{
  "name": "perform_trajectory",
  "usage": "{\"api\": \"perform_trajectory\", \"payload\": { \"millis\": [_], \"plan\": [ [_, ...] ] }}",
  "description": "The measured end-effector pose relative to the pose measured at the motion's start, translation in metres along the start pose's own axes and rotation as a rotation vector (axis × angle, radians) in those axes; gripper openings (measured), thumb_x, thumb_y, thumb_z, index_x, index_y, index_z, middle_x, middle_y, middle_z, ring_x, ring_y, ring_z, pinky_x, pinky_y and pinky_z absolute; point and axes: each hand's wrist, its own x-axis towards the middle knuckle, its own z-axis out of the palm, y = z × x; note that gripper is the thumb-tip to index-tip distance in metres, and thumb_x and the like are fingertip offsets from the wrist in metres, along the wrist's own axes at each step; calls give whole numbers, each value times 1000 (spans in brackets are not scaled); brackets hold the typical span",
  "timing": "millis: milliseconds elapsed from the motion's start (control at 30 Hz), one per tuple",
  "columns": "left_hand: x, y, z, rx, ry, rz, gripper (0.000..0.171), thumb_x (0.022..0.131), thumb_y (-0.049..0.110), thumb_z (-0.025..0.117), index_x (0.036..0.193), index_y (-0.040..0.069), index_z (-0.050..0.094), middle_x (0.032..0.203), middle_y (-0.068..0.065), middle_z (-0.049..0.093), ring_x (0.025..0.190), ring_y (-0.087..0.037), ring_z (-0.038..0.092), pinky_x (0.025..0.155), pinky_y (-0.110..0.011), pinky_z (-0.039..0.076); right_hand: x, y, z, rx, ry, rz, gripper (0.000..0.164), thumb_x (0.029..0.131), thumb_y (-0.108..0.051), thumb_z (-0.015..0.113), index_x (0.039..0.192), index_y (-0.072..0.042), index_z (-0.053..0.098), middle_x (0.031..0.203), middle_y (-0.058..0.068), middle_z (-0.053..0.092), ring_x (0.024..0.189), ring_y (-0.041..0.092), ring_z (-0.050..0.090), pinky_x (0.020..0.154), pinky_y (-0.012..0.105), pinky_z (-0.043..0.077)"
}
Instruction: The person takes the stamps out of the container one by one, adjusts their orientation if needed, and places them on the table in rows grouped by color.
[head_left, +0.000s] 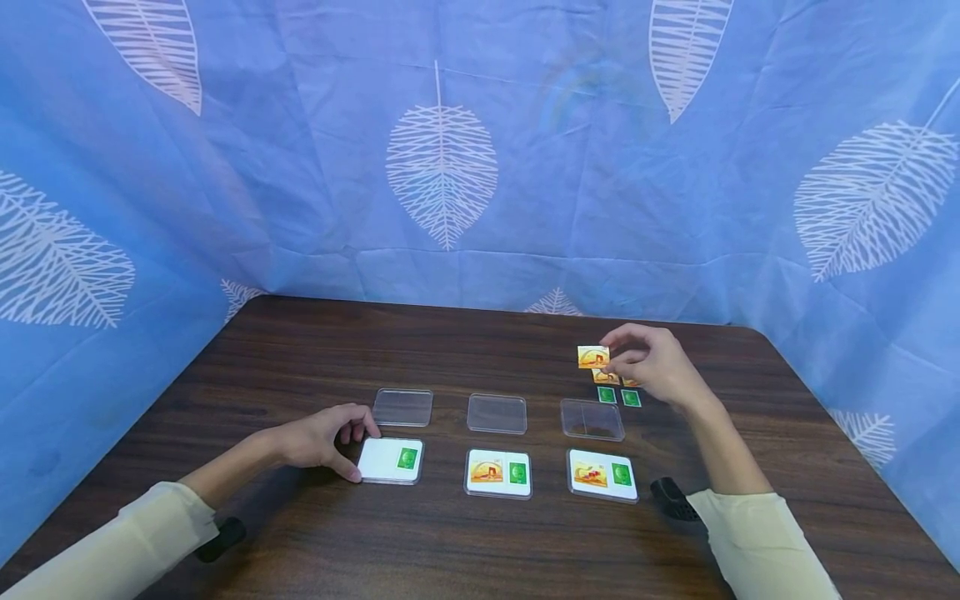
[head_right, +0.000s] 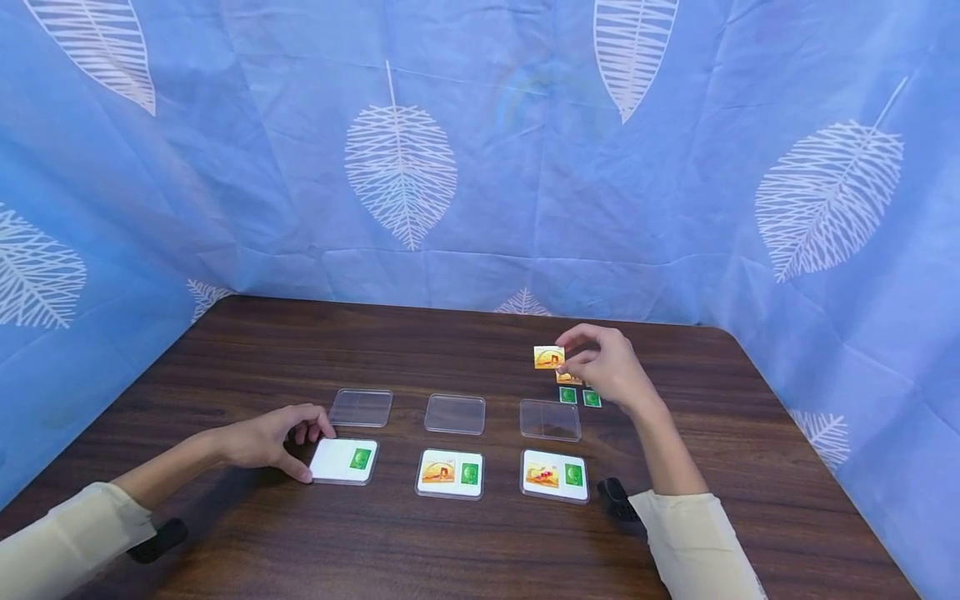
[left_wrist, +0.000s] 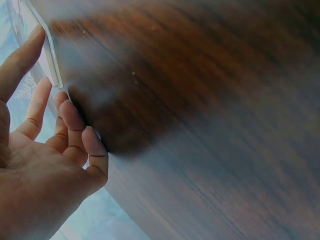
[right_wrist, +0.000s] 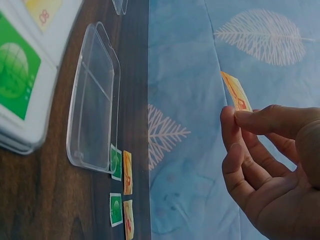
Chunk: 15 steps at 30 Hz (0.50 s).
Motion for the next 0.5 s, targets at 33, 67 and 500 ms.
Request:
{"api": "perform_trajectory", "payload": {
  "millis": [33, 67, 500],
  "plan": [
    [0, 0, 0, 1, 0, 0, 47, 78, 0, 87, 116, 0, 59, 102, -8, 46, 90, -24, 40, 76, -32, 34, 0, 0, -1, -7, 3, 2, 31, 94, 12, 60, 124, 8, 63, 123, 29, 61, 96, 36, 74, 66, 32, 53],
    [0, 0, 0, 2, 1, -2, 47, 78, 0, 87, 116, 0, 59, 102, -8, 46, 90, -24, 40, 76, -32, 34, -1, 1, -2, -8, 3, 4, 31, 94, 12, 60, 124, 8, 62, 124, 29, 60, 96, 35, 74, 66, 33, 54],
    [0, -1, 0, -11, -5, 4, 47, 79, 0, 87, 117, 0, 59, 102, -7, 47, 91, -24, 40, 76, -32, 34, -3, 9, -12, -48, 11, 32, 31, 95, 10, 61, 125, 8, 62, 129, 30, 57, 100, 42, 72, 73, 31, 55]
  ]
}}
